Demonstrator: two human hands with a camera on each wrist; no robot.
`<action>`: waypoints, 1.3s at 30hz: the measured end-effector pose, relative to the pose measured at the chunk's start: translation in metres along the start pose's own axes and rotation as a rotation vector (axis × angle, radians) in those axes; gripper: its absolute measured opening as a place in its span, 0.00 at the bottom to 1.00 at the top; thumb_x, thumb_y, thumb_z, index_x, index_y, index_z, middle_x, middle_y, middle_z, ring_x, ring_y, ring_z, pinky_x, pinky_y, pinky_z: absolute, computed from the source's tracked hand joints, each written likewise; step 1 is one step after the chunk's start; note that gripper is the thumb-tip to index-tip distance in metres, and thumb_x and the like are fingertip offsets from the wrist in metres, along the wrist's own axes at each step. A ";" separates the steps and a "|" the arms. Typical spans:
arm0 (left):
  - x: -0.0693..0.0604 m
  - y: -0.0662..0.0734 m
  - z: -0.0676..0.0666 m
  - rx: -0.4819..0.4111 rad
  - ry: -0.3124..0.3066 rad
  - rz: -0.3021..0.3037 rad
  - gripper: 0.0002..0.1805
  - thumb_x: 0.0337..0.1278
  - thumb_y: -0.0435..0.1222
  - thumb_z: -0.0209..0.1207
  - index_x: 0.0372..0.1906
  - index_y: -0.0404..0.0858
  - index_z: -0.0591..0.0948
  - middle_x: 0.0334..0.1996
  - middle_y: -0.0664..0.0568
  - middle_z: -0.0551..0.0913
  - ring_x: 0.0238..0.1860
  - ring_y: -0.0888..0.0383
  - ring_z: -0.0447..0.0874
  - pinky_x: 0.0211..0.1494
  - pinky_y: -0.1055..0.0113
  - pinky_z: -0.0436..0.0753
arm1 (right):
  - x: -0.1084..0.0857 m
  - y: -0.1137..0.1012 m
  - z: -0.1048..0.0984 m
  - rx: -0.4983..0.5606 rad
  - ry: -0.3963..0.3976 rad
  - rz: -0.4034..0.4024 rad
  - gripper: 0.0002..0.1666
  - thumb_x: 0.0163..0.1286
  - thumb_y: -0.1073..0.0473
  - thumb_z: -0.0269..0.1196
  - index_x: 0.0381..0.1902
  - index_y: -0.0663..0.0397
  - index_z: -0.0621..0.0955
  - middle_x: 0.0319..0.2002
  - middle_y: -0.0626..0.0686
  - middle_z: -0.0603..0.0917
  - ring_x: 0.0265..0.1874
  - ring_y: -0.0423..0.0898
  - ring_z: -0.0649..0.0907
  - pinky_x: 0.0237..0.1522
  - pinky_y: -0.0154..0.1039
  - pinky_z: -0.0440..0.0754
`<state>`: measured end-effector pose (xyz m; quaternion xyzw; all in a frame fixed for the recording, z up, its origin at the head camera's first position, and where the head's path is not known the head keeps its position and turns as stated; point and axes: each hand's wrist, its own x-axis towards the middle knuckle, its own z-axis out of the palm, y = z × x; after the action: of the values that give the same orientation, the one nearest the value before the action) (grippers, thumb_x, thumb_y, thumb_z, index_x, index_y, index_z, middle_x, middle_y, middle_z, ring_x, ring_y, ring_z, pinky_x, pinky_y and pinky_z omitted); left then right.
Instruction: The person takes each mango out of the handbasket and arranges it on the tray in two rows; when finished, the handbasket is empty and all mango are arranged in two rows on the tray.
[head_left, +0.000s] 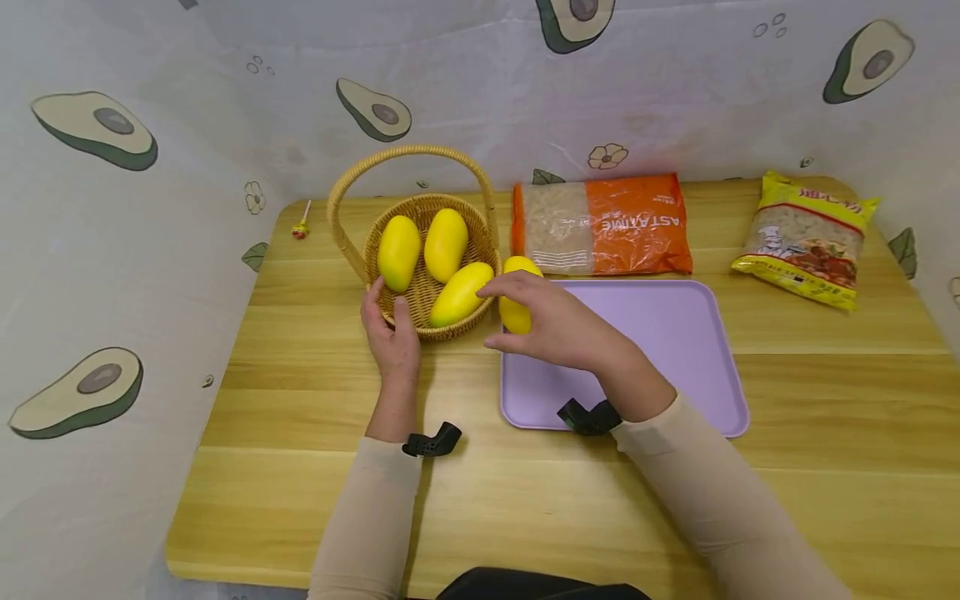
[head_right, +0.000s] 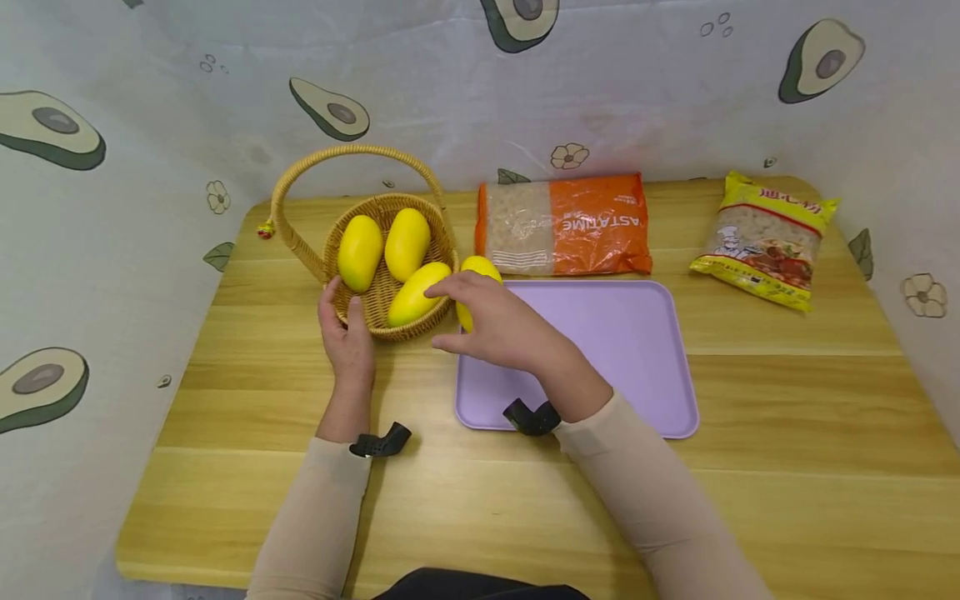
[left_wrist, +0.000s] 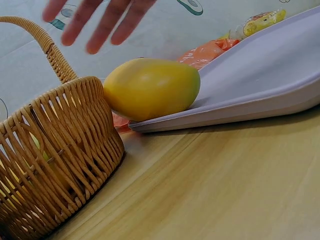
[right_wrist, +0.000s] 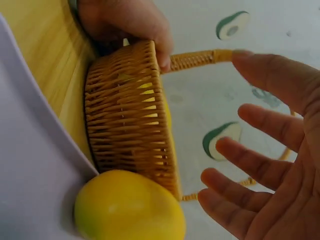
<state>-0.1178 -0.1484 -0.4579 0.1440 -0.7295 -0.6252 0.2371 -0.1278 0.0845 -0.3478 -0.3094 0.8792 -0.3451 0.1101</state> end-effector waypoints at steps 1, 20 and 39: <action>0.001 0.000 0.000 0.004 0.003 0.003 0.25 0.73 0.38 0.51 0.71 0.39 0.70 0.75 0.45 0.65 0.81 0.51 0.54 0.83 0.53 0.51 | 0.006 -0.002 -0.001 -0.018 -0.032 -0.018 0.38 0.62 0.49 0.75 0.67 0.51 0.77 0.67 0.52 0.77 0.70 0.53 0.73 0.73 0.55 0.69; 0.000 -0.001 0.000 0.054 -0.021 -0.010 0.25 0.74 0.40 0.50 0.72 0.43 0.69 0.75 0.48 0.64 0.81 0.51 0.52 0.84 0.51 0.50 | 0.108 -0.002 -0.014 -0.211 -0.493 -0.072 0.38 0.63 0.51 0.75 0.70 0.43 0.76 0.72 0.53 0.73 0.73 0.53 0.70 0.77 0.53 0.64; 0.001 0.000 0.000 0.058 -0.014 -0.015 0.24 0.74 0.39 0.50 0.71 0.44 0.70 0.75 0.48 0.65 0.81 0.52 0.53 0.84 0.53 0.50 | 0.126 0.004 -0.007 -0.239 -0.577 0.007 0.33 0.66 0.54 0.72 0.69 0.37 0.78 0.73 0.51 0.73 0.74 0.50 0.70 0.78 0.49 0.63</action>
<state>-0.1192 -0.1488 -0.4578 0.1519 -0.7478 -0.6066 0.2232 -0.2312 0.0129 -0.3427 -0.4023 0.8471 -0.1368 0.3193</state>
